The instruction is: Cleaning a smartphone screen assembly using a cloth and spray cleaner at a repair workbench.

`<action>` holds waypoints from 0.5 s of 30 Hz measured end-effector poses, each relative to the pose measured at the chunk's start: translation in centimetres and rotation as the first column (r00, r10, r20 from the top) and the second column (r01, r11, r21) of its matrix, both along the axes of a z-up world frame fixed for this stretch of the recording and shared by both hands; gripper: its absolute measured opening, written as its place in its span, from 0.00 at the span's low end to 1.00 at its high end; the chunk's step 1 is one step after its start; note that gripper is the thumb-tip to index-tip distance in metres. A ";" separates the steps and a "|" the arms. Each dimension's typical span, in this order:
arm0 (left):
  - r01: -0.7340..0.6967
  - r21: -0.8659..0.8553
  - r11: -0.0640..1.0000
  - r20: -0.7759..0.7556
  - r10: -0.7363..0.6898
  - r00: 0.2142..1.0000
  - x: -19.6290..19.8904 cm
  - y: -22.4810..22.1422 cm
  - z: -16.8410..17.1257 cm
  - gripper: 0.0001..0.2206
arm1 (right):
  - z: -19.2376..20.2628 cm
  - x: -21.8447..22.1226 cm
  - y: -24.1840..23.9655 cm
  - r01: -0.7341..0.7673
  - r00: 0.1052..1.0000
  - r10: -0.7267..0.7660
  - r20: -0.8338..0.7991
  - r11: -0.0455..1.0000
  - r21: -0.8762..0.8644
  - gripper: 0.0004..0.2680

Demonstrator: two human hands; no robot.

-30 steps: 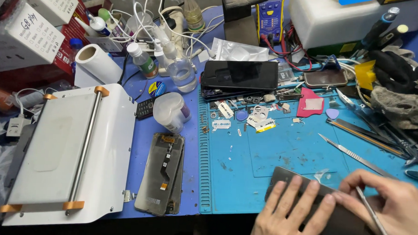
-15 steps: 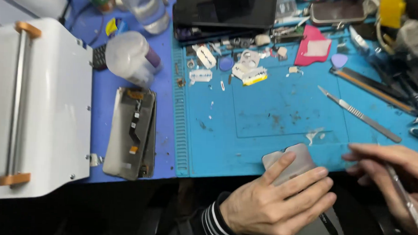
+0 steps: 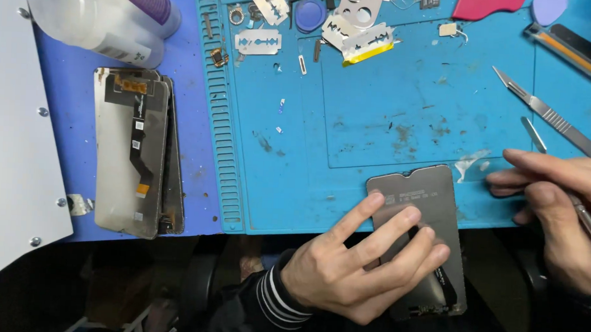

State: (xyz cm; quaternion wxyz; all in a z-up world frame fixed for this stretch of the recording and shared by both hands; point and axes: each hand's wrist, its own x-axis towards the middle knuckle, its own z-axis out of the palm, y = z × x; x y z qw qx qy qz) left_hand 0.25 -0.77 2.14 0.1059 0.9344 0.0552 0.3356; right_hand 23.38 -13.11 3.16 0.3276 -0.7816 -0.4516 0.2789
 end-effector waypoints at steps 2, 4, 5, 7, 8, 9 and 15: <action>0.037 -0.038 0.999 0.012 -0.037 0.999 -0.2 -0.1 -0.8 0.11 | 0.0 0.1 0.2 -0.001 1.000 0.001 0.007 0.999 -0.039 0.14; 0.034 -0.042 0.999 0.002 -0.034 0.999 -0.2 0.2 -0.6 0.10 | -0.6 0.5 -0.2 0.003 1.000 -0.003 0.004 0.998 -0.059 0.15; 0.032 -0.041 0.999 -0.007 -0.032 0.999 -0.2 0.3 -0.4 0.10 | -0.9 0.7 -0.4 0.008 1.000 -0.008 0.002 0.997 -0.073 0.15; -0.002 -0.061 0.998 -0.027 0.000 1.000 0.0 0.5 0.3 0.10 | -1.6 1.1 -1.1 -0.002 0.999 0.000 -0.038 0.998 -0.061 0.17; -0.034 -0.079 0.996 -0.048 0.030 0.998 0.1 0.5 0.6 0.10 | -2.0 1.4 -1.6 -0.010 0.997 0.006 -0.078 0.999 -0.048 0.18; -0.035 -0.082 0.996 -0.048 0.031 0.998 0.2 0.5 0.6 0.10 | -1.6 1.1 -1.4 -0.011 0.997 0.007 -0.078 0.999 -0.051 0.18; 0.043 -0.169 0.985 0.038 -0.037 0.999 0.0 0.1 -0.2 0.14 | -1.7 0.2 -1.1 0.105 0.991 -0.114 -0.075 0.988 -0.118 0.15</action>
